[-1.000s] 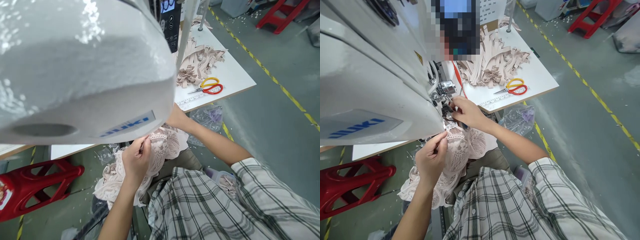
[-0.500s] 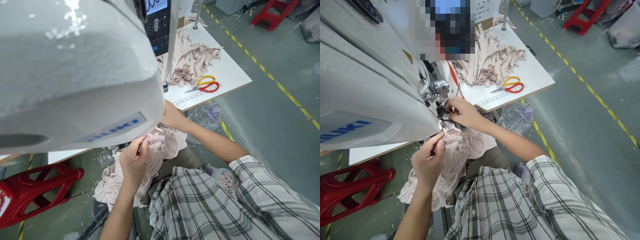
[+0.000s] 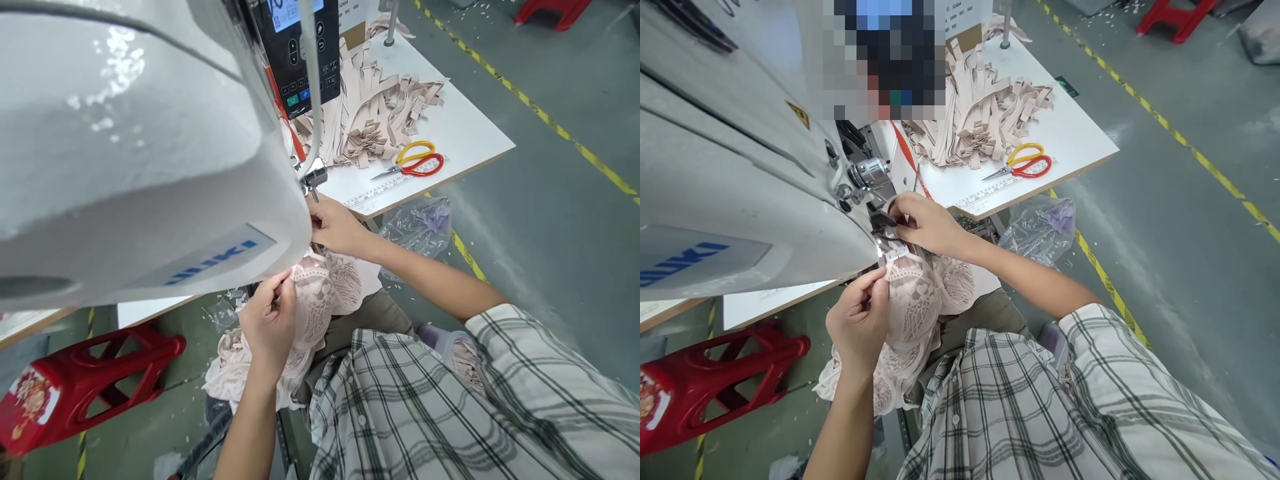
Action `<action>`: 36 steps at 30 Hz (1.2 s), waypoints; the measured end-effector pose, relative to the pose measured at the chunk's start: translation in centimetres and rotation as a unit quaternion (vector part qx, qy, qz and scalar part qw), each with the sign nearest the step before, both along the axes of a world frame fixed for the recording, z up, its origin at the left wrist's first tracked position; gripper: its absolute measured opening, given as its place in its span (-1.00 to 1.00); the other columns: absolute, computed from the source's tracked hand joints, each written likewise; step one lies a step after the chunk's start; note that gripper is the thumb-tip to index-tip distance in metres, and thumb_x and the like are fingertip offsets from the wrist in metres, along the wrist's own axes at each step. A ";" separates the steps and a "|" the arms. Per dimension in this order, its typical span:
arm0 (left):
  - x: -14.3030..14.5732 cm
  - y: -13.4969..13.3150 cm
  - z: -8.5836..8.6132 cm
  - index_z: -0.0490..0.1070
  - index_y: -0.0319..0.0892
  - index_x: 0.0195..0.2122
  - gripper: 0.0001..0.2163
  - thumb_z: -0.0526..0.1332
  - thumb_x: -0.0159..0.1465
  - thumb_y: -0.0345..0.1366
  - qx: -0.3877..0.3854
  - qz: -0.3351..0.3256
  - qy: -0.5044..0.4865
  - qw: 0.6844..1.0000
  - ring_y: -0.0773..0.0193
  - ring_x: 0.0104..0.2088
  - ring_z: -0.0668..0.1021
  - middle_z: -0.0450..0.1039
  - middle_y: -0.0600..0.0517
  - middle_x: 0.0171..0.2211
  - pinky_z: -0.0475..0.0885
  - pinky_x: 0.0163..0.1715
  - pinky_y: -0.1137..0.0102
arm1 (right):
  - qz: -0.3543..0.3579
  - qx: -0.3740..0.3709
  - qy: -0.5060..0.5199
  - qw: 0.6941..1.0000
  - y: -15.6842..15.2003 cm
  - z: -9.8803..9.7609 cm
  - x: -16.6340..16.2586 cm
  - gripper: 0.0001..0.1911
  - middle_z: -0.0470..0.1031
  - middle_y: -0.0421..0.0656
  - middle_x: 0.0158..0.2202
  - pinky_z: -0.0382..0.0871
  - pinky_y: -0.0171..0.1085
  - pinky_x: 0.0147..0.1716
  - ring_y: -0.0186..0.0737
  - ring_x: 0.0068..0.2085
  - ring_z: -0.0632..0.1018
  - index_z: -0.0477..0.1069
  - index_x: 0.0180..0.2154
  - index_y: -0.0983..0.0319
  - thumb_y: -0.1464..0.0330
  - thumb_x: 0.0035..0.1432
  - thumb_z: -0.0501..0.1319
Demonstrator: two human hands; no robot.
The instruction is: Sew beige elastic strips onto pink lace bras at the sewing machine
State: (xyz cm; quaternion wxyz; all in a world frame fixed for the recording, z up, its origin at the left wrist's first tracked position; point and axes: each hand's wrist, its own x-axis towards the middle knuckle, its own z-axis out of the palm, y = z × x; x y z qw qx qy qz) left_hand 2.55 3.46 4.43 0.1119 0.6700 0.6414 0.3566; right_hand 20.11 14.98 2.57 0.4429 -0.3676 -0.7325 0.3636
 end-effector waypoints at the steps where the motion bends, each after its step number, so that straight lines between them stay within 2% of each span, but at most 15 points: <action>1: -0.1 0.0 -0.1 0.63 -0.14 -0.21 -0.80 0.20 0.31 -0.25 0.005 0.001 0.002 1.000 0.41 -0.55 0.50 0.57 0.08 -0.47 0.37 -0.48 0.53 | 0.001 0.002 0.003 1.000 0.0 0.0 0.0 -0.96 0.39 -0.15 -0.24 0.23 -0.29 -0.27 -0.27 -0.24 0.37 0.33 -0.36 0.24 0.45 0.05 0.14; 7: -0.4 -0.1 -0.4 0.62 -0.14 -0.22 -0.83 0.22 0.29 -0.29 0.027 0.009 -0.007 1.000 0.46 -0.58 0.45 0.56 0.11 -0.49 0.34 -0.51 0.56 | 0.004 0.008 0.010 1.000 0.0 0.0 -0.2 -0.96 0.38 -0.15 -0.26 0.23 -0.28 -0.24 -0.26 -0.23 0.39 0.34 -0.37 0.27 0.46 0.05 0.15; 17: -0.8 -0.1 -0.4 0.61 -0.15 -0.23 -0.84 0.22 0.29 -0.31 0.032 0.013 -0.015 0.999 0.45 -0.52 0.49 0.57 0.10 -0.46 0.37 -0.46 0.57 | 0.007 0.008 -0.003 1.000 -0.1 0.3 -0.3 -0.96 0.46 -0.10 -0.17 0.29 -0.25 -0.16 -0.21 -0.13 0.45 0.36 -0.36 0.27 0.42 0.12 0.15; 24: -1.0 -0.1 -0.2 0.62 -0.16 -0.25 -0.83 0.20 0.30 -0.30 0.027 0.025 -0.023 0.999 0.42 -0.49 0.51 0.60 0.06 -0.41 0.39 -0.44 0.54 | -0.015 -0.003 -0.018 1.000 -0.4 0.5 -0.7 -0.93 0.48 -0.12 -0.19 0.27 -0.26 -0.24 -0.27 -0.25 0.45 0.41 -0.34 0.27 0.43 0.14 0.15; 29: -1.5 0.0 -0.3 0.61 -0.15 -0.27 -0.84 0.20 0.29 -0.32 0.036 0.024 -0.010 0.999 0.42 -0.47 0.52 0.62 0.05 -0.38 0.39 -0.42 0.55 | -0.032 -0.007 -0.027 0.999 -0.4 0.4 -1.1 -0.95 0.44 -0.15 -0.27 0.31 -0.25 -0.24 -0.23 -0.25 0.47 0.40 -0.36 0.26 0.48 0.10 0.18; 32: -1.6 0.2 -0.3 0.59 -0.16 -0.29 -0.84 0.19 0.28 -0.32 0.043 0.020 -0.003 0.999 0.42 -0.51 0.50 0.60 0.06 -0.41 0.37 -0.45 0.54 | -0.042 -0.029 -0.034 0.998 -0.5 0.7 -1.2 -0.99 0.42 -0.15 -0.28 0.34 -0.22 -0.22 -0.21 -0.25 0.47 0.41 -0.36 0.25 0.44 0.12 0.21; 36: -1.6 0.3 0.3 0.57 -0.16 -0.34 -0.80 0.15 0.30 -0.28 0.023 0.009 -0.002 1.000 0.42 -0.60 0.41 0.45 0.13 -0.59 0.31 -0.52 0.53 | -0.056 -0.073 0.021 0.996 -1.5 0.4 -1.3 -0.85 0.41 -0.15 -0.29 0.40 -0.20 -0.17 -0.23 -0.27 0.45 0.40 -0.39 0.23 0.30 0.18 0.25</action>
